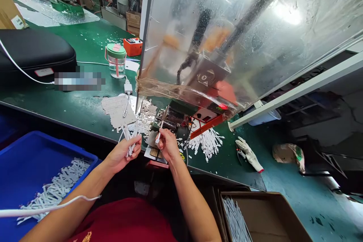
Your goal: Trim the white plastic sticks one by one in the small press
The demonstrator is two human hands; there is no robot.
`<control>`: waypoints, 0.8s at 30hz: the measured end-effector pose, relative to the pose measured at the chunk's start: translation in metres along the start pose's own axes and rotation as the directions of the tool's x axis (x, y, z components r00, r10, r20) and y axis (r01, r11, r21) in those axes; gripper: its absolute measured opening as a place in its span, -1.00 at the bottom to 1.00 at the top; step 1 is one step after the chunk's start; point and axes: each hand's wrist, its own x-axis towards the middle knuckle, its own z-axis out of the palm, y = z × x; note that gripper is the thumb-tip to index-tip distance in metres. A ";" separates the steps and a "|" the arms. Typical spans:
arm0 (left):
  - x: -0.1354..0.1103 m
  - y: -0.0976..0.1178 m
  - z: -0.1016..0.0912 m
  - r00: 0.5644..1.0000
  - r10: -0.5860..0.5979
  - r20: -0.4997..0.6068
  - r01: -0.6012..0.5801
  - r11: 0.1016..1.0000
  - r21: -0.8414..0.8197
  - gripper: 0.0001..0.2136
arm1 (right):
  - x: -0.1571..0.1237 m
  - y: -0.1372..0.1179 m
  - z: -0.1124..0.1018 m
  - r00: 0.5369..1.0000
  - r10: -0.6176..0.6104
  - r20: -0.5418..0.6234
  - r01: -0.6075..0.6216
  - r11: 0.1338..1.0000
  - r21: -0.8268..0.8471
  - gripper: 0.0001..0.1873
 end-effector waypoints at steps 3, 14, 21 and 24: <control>0.003 -0.001 0.004 1.000 0.016 0.008 -0.016 0.999 0.040 -0.65 | -0.001 -0.001 0.000 1.000 0.004 -0.004 -0.004 1.000 0.003 -0.63; 0.030 0.002 0.037 0.995 0.094 -0.042 -0.073 0.933 0.352 -0.63 | -0.002 0.004 -0.002 0.999 -0.035 0.016 0.036 0.997 -0.071 -0.61; 0.032 0.007 0.047 0.999 0.029 -0.029 -0.012 0.883 0.469 -0.59 | -0.031 -0.024 -0.070 0.976 -0.209 -0.053 0.159 0.862 -0.481 -0.71; 0.034 0.006 0.050 0.998 0.037 -0.059 -0.004 0.873 0.488 -0.59 | -0.033 -0.048 -0.131 0.863 -0.444 -0.240 0.112 0.632 -0.767 -0.82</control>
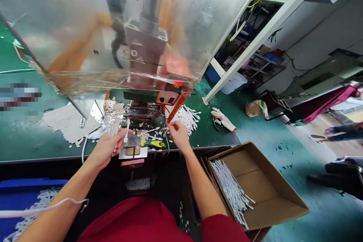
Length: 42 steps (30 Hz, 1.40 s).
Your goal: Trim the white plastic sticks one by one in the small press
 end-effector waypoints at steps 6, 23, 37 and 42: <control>0.000 0.000 0.008 0.998 0.015 -0.053 -0.014 1.000 0.021 -0.59 | 0.058 0.037 -0.053 0.981 -0.106 -0.164 -0.032 0.743 -0.669 -0.86; -0.018 0.000 -0.009 0.997 0.037 -0.066 -0.046 0.989 -0.143 -0.68 | 0.009 0.008 -0.057 0.990 0.048 -0.133 -0.015 0.971 0.239 -0.65; -0.028 -0.010 -0.043 0.990 0.072 0.121 -0.001 0.864 -0.503 -0.80 | -0.032 -0.057 0.117 0.934 0.053 0.352 -0.250 0.802 0.542 -0.63; -0.029 -0.014 -0.045 0.989 0.060 0.132 0.018 0.854 -0.519 -0.82 | -0.028 -0.055 0.125 0.931 0.071 0.359 -0.266 0.806 0.529 -0.66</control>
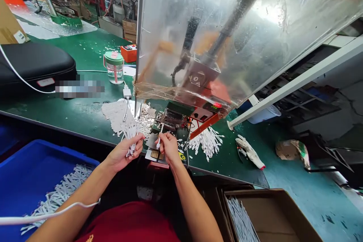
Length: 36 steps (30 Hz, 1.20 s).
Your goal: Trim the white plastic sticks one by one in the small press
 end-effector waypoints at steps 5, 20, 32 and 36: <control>0.002 -0.004 -0.001 1.000 -0.010 -0.007 0.010 1.000 0.005 -0.81 | 0.002 0.001 0.002 0.999 0.039 -0.004 -0.039 0.999 0.027 -0.66; 0.024 -0.009 0.018 0.990 0.063 -0.125 0.000 0.894 0.449 -0.57 | 0.003 0.001 0.004 0.998 0.059 0.018 -0.060 0.995 0.074 -0.64; 0.034 -0.014 0.043 0.990 0.017 -0.142 0.068 0.816 0.573 -0.52 | 0.000 -0.048 -0.169 0.940 -0.259 -0.222 0.043 0.735 -0.677 -0.79; 0.036 -0.019 0.047 0.977 0.071 -0.199 0.056 0.821 0.568 -0.58 | 0.032 -0.069 -0.259 0.801 -0.403 -0.444 -0.272 0.416 -0.868 -0.83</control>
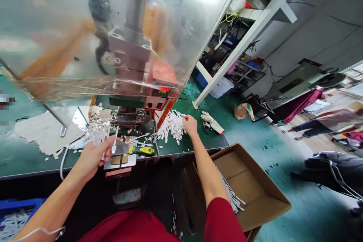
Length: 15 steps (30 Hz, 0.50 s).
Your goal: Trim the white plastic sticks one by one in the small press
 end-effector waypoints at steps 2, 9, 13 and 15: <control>0.001 0.000 0.003 0.999 -0.008 -0.047 0.008 1.000 -0.003 -0.59 | 0.021 0.014 -0.001 1.000 0.028 0.006 -0.028 0.999 -0.046 -0.85; 0.004 0.003 0.006 0.997 -0.004 -0.083 0.004 1.000 -0.001 -0.60 | 0.026 0.016 0.000 1.000 -0.001 -0.004 0.001 0.999 0.047 -0.90; -0.008 0.001 -0.001 1.000 -0.005 -0.028 0.004 0.999 -0.052 -0.61 | -0.005 0.002 -0.013 1.000 -0.008 0.017 0.002 0.951 0.310 -0.84; -0.017 0.001 -0.009 1.000 -0.004 0.031 0.008 0.990 -0.142 -0.63 | -0.033 -0.011 -0.017 0.991 0.025 0.129 -0.103 0.756 0.646 -0.73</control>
